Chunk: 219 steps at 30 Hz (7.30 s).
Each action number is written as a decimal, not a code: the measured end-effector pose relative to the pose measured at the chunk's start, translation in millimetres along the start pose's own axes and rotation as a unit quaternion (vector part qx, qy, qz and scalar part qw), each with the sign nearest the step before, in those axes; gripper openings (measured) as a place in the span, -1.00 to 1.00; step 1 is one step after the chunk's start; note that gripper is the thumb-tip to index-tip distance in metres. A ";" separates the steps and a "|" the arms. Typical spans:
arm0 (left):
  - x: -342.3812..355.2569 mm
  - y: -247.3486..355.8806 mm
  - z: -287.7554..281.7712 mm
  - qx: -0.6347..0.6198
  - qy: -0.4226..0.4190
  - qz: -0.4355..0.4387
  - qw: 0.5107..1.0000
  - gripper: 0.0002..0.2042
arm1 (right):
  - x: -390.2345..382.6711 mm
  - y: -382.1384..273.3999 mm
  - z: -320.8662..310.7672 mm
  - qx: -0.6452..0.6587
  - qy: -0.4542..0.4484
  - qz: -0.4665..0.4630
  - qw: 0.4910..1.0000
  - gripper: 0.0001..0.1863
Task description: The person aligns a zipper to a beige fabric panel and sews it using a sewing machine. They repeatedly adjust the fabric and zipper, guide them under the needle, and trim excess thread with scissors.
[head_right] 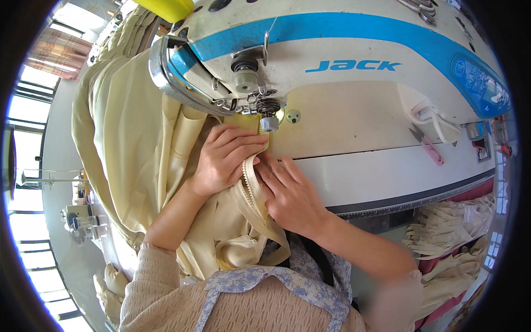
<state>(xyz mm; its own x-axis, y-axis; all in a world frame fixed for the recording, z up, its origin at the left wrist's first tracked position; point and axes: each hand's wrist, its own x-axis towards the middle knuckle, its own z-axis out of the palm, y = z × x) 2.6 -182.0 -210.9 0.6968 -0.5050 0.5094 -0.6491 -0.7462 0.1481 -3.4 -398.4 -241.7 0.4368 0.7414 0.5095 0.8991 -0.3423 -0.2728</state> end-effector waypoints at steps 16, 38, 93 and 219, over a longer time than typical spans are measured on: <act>1.8 -7.0 10.6 -0.004 0.016 0.010 1.000 -0.71 | 6.1 8.0 -4.0 -0.002 -0.004 -0.012 1.000 -0.72; 10.0 -10.5 3.4 -0.070 0.027 -0.032 0.997 -0.79 | 5.6 19.6 -11.7 0.014 -0.001 -0.022 1.000 -0.64; 3.1 7.9 -0.8 -0.065 0.064 -0.143 0.986 -0.86 | 8.7 31.3 -6.7 0.034 0.041 -0.078 0.996 -0.63; -5.4 -12.4 11.6 -0.369 0.076 -0.322 0.869 -0.69 | 20.8 41.9 4.2 -0.020 0.037 0.001 0.999 -0.68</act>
<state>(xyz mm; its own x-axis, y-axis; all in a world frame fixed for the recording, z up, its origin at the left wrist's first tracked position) 10.4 -175.0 -225.4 0.9759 0.0189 0.2173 -0.1979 -0.3428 0.9183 43.3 -394.9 -246.0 0.4381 0.6970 0.5677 0.8980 -0.3676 -0.2418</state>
